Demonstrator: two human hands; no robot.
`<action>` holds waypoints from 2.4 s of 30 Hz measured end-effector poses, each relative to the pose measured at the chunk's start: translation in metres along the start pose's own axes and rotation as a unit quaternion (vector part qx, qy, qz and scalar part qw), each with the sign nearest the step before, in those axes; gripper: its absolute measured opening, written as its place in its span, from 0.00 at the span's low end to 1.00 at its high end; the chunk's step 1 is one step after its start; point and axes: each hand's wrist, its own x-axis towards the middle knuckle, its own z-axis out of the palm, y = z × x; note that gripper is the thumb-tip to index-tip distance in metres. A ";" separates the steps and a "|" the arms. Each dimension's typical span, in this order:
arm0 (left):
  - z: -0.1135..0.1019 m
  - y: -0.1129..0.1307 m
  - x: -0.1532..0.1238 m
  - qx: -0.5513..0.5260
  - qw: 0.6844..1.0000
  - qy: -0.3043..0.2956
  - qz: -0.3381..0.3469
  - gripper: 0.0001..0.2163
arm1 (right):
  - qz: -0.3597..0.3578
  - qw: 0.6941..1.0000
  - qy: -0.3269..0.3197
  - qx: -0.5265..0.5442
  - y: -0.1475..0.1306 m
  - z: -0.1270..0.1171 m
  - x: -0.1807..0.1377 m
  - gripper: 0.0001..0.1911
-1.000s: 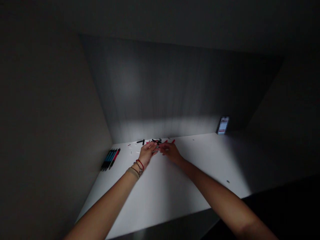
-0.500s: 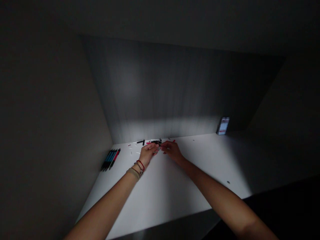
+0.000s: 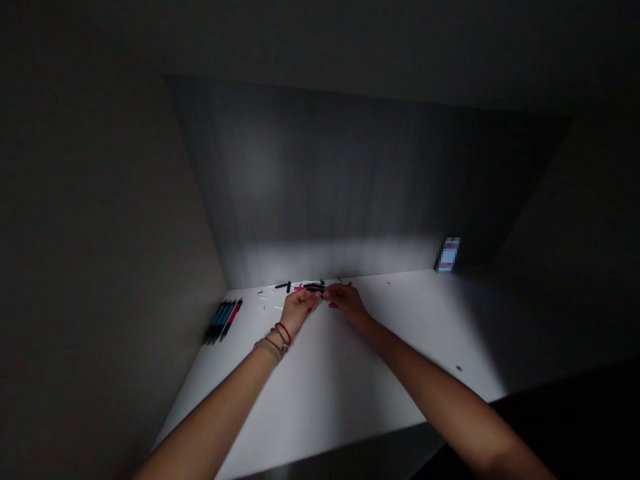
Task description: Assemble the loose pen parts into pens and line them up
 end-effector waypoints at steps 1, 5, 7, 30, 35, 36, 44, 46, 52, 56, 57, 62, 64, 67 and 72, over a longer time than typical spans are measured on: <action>0.000 0.001 0.000 0.003 1.000 -0.001 0.004 0.20 | -0.006 1.000 -0.006 -0.011 0.000 0.000 0.000 0.23; 0.003 0.005 -0.003 0.015 1.000 -0.006 0.026 0.19 | -0.036 0.997 -0.017 -0.059 0.001 0.001 -0.001 0.29; 0.005 0.008 -0.004 0.023 0.999 -0.014 0.038 0.18 | -0.035 0.997 -0.018 -0.068 0.002 0.002 -0.001 0.33; 0.005 0.001 0.001 -0.023 0.999 0.001 0.031 0.19 | -0.038 0.998 -0.025 -0.039 0.002 0.001 0.003 0.21; 0.007 0.004 -0.003 -0.019 0.999 -0.011 0.043 0.17 | -0.025 0.997 -0.039 -0.057 0.003 0.001 0.000 0.24; 0.007 0.005 -0.003 -0.015 0.999 -0.012 0.049 0.16 | -0.019 0.997 -0.042 -0.058 0.004 0.001 -0.001 0.26; 0.012 0.010 -0.007 -0.017 0.998 -0.021 0.053 0.14 | -0.008 0.995 -0.070 -0.067 0.007 0.003 0.000 0.34; 0.012 0.010 -0.007 -0.014 0.998 -0.025 0.060 0.14 | -0.004 0.995 -0.070 -0.067 0.008 0.003 0.001 0.33; 0.009 0.005 -0.005 0.010 0.993 -0.047 0.104 0.16 | 0.034 0.997 -0.068 -0.014 0.010 0.004 0.003 0.32; 0.009 -0.003 -0.003 0.038 0.990 -0.054 0.128 0.16 | 0.091 0.992 -0.076 0.034 0.013 0.004 0.002 0.31; 0.009 -0.005 -0.002 0.047 0.989 -0.049 0.132 0.15 | 0.099 0.991 -0.080 0.038 0.014 0.004 0.002 0.30; 0.006 -0.012 0.000 0.126 0.980 -0.006 0.154 0.14 | 0.053 0.994 -0.097 0.013 0.013 0.004 0.001 0.27; 0.005 -0.013 0.000 0.158 0.973 -0.007 0.165 0.14 | 0.033 0.995 -0.093 0.001 0.012 0.003 0.002 0.25; 0.001 -0.013 0.002 0.195 0.964 -0.029 0.178 0.12 | 0.024 0.996 -0.083 -0.022 0.012 0.002 0.004 0.22; -0.010 -0.011 0.008 0.278 0.940 -0.053 0.189 0.12 | 0.002 0.993 -0.103 -0.058 0.016 -0.003 0.005 0.26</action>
